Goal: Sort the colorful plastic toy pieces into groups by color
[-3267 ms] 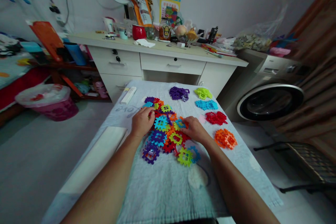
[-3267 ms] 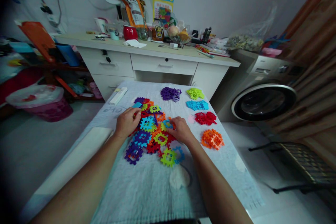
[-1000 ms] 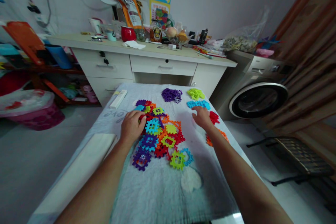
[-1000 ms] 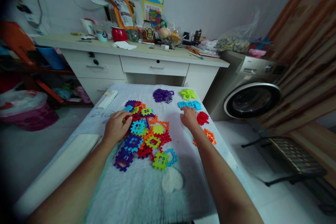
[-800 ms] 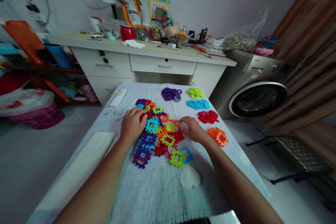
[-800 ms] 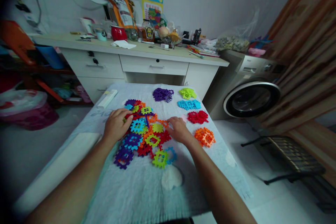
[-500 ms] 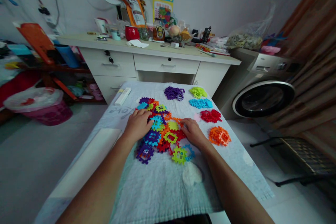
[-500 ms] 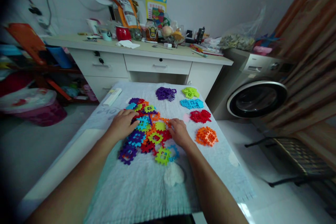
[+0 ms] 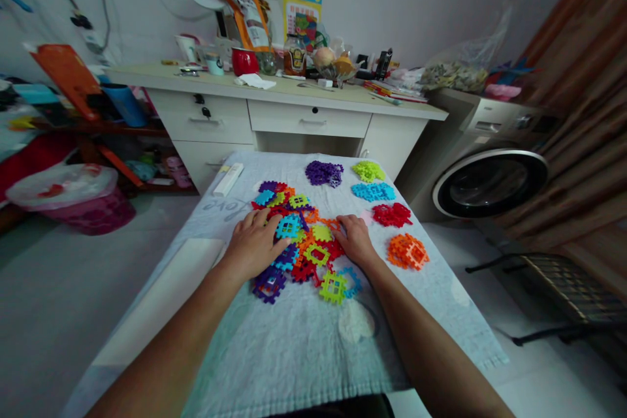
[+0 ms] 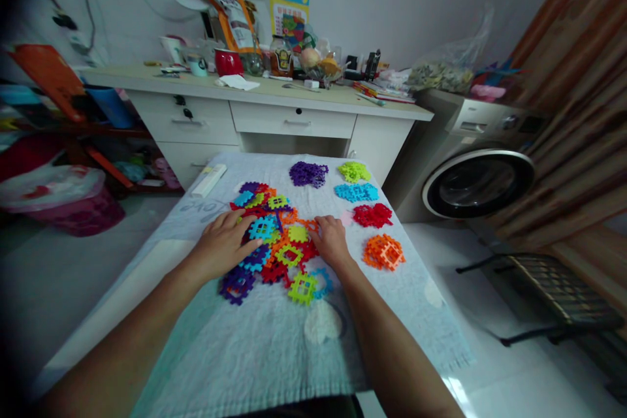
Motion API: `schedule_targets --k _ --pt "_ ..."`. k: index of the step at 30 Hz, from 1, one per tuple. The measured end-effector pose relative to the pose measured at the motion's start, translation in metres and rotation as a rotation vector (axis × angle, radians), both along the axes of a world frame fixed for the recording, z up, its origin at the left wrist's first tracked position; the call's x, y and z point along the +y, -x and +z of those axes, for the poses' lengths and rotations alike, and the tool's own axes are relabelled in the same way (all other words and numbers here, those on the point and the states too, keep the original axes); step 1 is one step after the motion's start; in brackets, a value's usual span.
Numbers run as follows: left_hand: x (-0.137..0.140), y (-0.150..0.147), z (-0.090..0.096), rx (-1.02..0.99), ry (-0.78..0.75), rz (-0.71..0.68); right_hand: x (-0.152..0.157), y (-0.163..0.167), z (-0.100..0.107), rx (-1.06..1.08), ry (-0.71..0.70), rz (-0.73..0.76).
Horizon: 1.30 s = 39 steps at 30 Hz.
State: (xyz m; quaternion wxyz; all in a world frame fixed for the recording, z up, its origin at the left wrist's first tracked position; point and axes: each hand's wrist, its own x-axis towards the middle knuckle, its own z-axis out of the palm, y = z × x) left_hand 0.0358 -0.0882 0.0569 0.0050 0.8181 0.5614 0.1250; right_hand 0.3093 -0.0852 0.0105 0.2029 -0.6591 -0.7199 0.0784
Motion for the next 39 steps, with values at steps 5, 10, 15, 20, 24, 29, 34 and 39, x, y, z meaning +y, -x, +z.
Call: schedule_targets --k 5,10,15,20,24,29,34,39 --pt "-0.005 0.006 -0.029 -0.144 -0.105 0.008 0.004 0.000 0.002 -0.043 0.015 0.004" --pt "-0.005 0.003 -0.045 -0.281 -0.166 -0.047 -0.001 -0.004 0.004 0.006 -0.010 0.008" --pt "-0.003 0.005 -0.050 -0.355 -0.151 -0.100 -0.010 -0.016 0.012 0.135 -0.089 0.017" --pt "0.000 0.008 -0.052 -0.412 -0.118 -0.103 -0.017 -0.031 0.021 0.178 -0.067 -0.003" --pt "0.000 0.008 -0.050 -0.447 -0.096 -0.098 -0.024 -0.041 0.029 0.231 -0.034 0.020" --pt "0.000 0.009 -0.050 -0.458 -0.090 -0.105 -0.036 -0.056 0.042 0.046 -0.087 0.009" --pt "0.000 0.010 -0.051 -0.453 -0.100 -0.122 -0.060 -0.059 0.047 -0.291 -0.027 -0.120" --pt "0.000 0.010 -0.051 -0.458 -0.097 -0.126 -0.085 -0.056 0.048 -0.376 0.036 -0.091"
